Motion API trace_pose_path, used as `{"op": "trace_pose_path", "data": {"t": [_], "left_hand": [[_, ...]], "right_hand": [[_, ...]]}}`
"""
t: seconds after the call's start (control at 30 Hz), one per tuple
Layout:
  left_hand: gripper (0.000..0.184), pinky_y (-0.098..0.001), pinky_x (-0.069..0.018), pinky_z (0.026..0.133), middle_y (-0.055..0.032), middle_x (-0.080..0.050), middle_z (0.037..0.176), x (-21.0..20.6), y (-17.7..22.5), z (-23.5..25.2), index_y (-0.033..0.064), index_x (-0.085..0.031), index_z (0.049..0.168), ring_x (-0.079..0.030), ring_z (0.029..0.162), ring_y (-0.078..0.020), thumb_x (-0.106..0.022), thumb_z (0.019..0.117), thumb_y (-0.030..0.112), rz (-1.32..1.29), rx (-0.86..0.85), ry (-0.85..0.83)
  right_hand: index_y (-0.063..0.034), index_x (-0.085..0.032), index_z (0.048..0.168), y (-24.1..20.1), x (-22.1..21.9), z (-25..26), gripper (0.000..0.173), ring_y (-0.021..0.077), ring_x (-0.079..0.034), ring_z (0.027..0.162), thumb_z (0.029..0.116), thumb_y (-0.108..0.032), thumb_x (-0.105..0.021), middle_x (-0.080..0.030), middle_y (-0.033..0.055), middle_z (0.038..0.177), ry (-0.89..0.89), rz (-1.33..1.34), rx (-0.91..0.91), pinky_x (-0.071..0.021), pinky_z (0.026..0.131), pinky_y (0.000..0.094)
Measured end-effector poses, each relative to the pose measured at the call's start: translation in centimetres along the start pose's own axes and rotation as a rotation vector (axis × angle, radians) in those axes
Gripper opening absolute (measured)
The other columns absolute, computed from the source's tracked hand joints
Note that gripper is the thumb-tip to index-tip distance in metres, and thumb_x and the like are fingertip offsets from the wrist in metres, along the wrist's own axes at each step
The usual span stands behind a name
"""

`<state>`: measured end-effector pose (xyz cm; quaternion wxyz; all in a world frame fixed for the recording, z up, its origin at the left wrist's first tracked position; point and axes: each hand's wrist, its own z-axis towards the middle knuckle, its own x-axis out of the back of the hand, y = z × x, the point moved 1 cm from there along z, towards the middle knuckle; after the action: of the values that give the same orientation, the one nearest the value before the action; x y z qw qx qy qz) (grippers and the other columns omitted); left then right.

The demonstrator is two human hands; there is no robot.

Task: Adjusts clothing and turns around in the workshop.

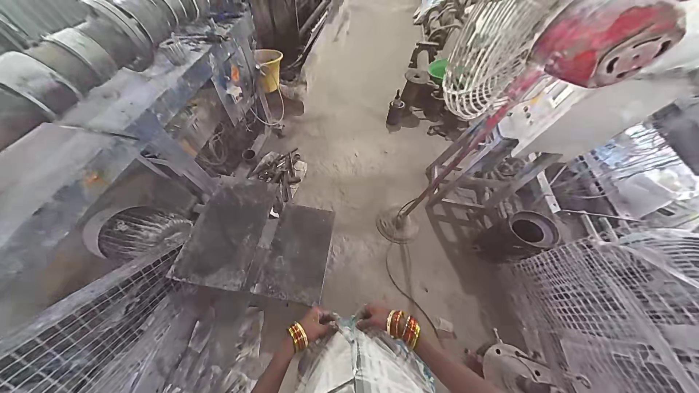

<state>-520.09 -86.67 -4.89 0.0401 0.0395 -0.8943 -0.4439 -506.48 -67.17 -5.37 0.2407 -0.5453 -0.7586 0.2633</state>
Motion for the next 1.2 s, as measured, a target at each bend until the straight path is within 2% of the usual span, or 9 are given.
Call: {"op": "trace_pose_path", "data": {"t": [0.17, 0.27, 0.37, 0.5, 0.7, 0.87, 0.93, 1.07, 1.2], "left_hand": [[0.022, -0.0326, -0.0494, 0.094, -0.0221, -0.068, 0.108, 1.3, 1.0, 2.8, -0.0170, -0.062, 0.115, -0.063, 0.097, -0.0167, -0.058, 0.0979, -0.004, -0.094, 0.037, -0.082], [0.019, -0.0276, -0.0510, 0.088, -0.0154, -0.069, 0.100, 2.9, 3.6, 4.5, -0.0141, -0.064, 0.111, -0.062, 0.088, -0.0094, -0.058, 0.0979, -0.003, -0.116, 0.031, -0.060], [0.025, -0.0407, -0.0496, 0.092, -0.0243, -0.069, 0.102, 5.5, 6.1, 7.6, -0.0122, -0.067, 0.117, -0.064, 0.092, -0.0242, -0.063, 0.0984, 0.005, 0.071, 0.079, 0.010], [0.027, -0.0454, -0.0496, 0.095, -0.0251, -0.071, 0.104, 7.1, 10.4, 13.0, -0.0092, -0.070, 0.115, -0.067, 0.097, -0.0299, -0.067, 0.0978, 0.012, 0.180, 0.086, 0.086], [0.035, -0.0532, -0.0472, 0.101, -0.0293, -0.069, 0.109, 7.7, 17.1, 19.5, -0.0112, -0.069, 0.113, -0.066, 0.106, -0.0385, -0.067, 0.0999, 0.022, 0.269, 0.188, 0.077], [0.024, -0.0381, -0.0534, 0.092, -0.0219, -0.072, 0.098, 7.2, 17.6, 22.4, -0.0129, -0.069, 0.109, -0.068, 0.090, -0.0217, -0.067, 0.0961, 0.006, -0.071, 0.029, 0.239], [0.019, -0.0300, -0.0536, 0.085, -0.0154, -0.071, 0.093, 7.0, 17.1, 23.1, -0.0129, -0.068, 0.108, -0.065, 0.082, -0.0113, -0.064, 0.0965, 0.002, -0.197, 0.002, 0.280], [0.017, -0.0250, -0.0544, 0.082, -0.0097, -0.072, 0.090, 7.2, 17.3, 24.5, -0.0107, -0.070, 0.107, -0.065, 0.079, -0.0044, -0.062, 0.0968, 0.000, -0.317, -0.041, 0.329], [0.016, -0.0248, -0.0543, 0.087, -0.0104, -0.074, 0.094, 6.7, 18.1, 25.6, -0.0102, -0.071, 0.106, -0.067, 0.086, -0.0040, -0.060, 0.0961, -0.003, -0.343, -0.079, 0.270]], "right_hand": [[0.0109, -0.063, 0.106, -1.1, 2.4, 1.2, 0.017, 0.0117, -0.055, 0.080, 0.1017, -0.004, -0.058, -0.061, 0.0104, 0.091, -0.017, 0.136, -0.034, -0.0470, 0.081, 0.0315], [0.0064, -0.064, 0.102, -0.8, 5.8, 2.2, 0.015, 0.0065, -0.056, 0.073, 0.1010, -0.008, -0.060, -0.062, 0.0040, 0.084, 0.002, 0.146, 0.005, -0.0486, 0.074, 0.0273], [0.0096, -0.066, 0.111, -1.0, 10.7, 3.9, 0.023, 0.0140, -0.056, 0.077, 0.1016, -0.011, -0.062, -0.065, 0.0131, 0.091, -0.011, -0.016, 0.007, -0.0481, 0.078, 0.0340], [0.0074, -0.070, 0.112, -1.9, 17.7, 5.6, 0.031, 0.0268, -0.066, 0.089, 0.0980, -0.020, -0.069, -0.070, 0.0208, 0.100, 0.017, -0.158, 0.020, -0.0514, 0.090, 0.0466], [0.0124, -0.065, 0.102, -2.1, 27.7, 4.3, 0.041, 0.0284, -0.059, 0.085, 0.0974, -0.028, -0.072, -0.064, 0.0228, 0.094, 0.014, -0.258, -0.078, -0.0472, 0.085, 0.0475], [0.0019, -0.066, 0.103, -0.5, 33.1, 3.0, 0.010, 0.0018, -0.060, 0.072, 0.0997, -0.005, -0.060, -0.065, -0.0021, 0.082, 0.050, 0.230, 0.101, -0.0523, 0.074, 0.0238], [0.0044, -0.067, 0.106, -1.2, 34.0, 3.6, 0.017, 0.0084, -0.059, 0.076, 0.1021, -0.012, -0.061, -0.064, 0.0055, 0.087, 0.082, 0.134, 0.015, -0.0502, 0.078, 0.0293], [0.0070, -0.068, 0.119, -3.6, 33.7, 5.5, 0.034, 0.0312, -0.065, 0.106, 0.1024, -0.023, -0.064, -0.069, 0.0246, 0.115, 0.061, -0.081, -0.125, -0.0475, 0.100, 0.0481], [0.0081, -0.068, 0.112, -5.2, 32.2, 6.2, 0.025, 0.0208, -0.062, 0.089, 0.0995, -0.013, -0.065, -0.068, 0.0180, 0.100, -0.009, -0.075, -0.082, -0.0497, 0.088, 0.0398]]}}
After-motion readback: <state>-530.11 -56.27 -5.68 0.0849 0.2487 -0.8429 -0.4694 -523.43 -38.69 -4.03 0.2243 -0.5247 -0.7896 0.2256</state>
